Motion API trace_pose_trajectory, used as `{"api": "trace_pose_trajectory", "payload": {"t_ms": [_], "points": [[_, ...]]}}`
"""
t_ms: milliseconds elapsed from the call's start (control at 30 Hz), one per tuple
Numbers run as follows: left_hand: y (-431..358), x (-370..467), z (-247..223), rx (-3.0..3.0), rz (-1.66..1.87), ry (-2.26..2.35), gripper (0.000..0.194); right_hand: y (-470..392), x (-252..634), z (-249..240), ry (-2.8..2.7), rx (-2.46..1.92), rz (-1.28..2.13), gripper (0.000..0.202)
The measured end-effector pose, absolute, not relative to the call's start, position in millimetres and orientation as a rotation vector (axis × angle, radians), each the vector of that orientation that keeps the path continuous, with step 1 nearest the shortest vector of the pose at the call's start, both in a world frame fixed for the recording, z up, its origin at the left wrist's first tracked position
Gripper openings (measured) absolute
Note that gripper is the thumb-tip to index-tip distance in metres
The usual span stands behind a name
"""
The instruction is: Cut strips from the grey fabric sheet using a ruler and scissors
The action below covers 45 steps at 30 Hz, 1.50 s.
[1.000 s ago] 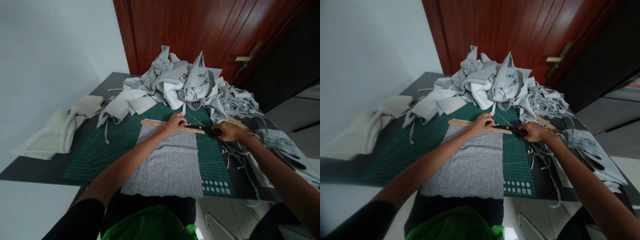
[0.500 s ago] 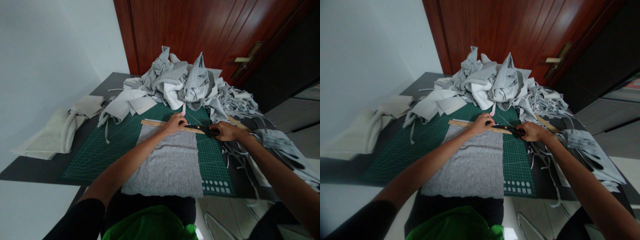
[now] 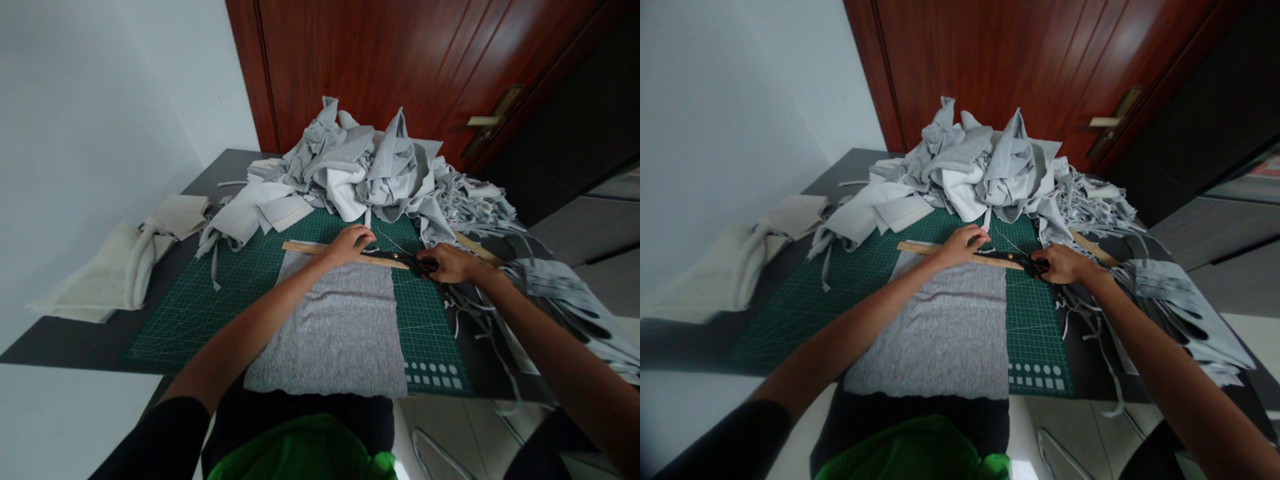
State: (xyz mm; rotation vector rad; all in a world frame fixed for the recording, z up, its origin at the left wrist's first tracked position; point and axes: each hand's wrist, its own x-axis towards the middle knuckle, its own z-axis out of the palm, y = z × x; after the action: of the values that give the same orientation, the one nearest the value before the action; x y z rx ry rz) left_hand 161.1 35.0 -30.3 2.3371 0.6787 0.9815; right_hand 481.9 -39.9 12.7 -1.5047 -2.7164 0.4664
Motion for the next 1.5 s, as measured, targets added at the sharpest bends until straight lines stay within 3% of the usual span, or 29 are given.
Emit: {"api": "trace_pose_trajectory", "payload": {"t_ms": [200,600,1500], "points": [[40.4,127.8,-25.5,2.515,0.735,0.759,0.013,-40.7,478.6,18.5,-2.715,-1.479,0.520,0.007],[32.8,103.7,-24.5,2.317,0.747,0.930,0.005,-39.3,480.8,15.1,-2.725,-1.462,0.521,0.007],[22.1,118.8,-34.7,2.541,0.761,1.074,0.016,-37.1,481.0,11.8,-2.713,-1.447,0.496,0.009]]}}
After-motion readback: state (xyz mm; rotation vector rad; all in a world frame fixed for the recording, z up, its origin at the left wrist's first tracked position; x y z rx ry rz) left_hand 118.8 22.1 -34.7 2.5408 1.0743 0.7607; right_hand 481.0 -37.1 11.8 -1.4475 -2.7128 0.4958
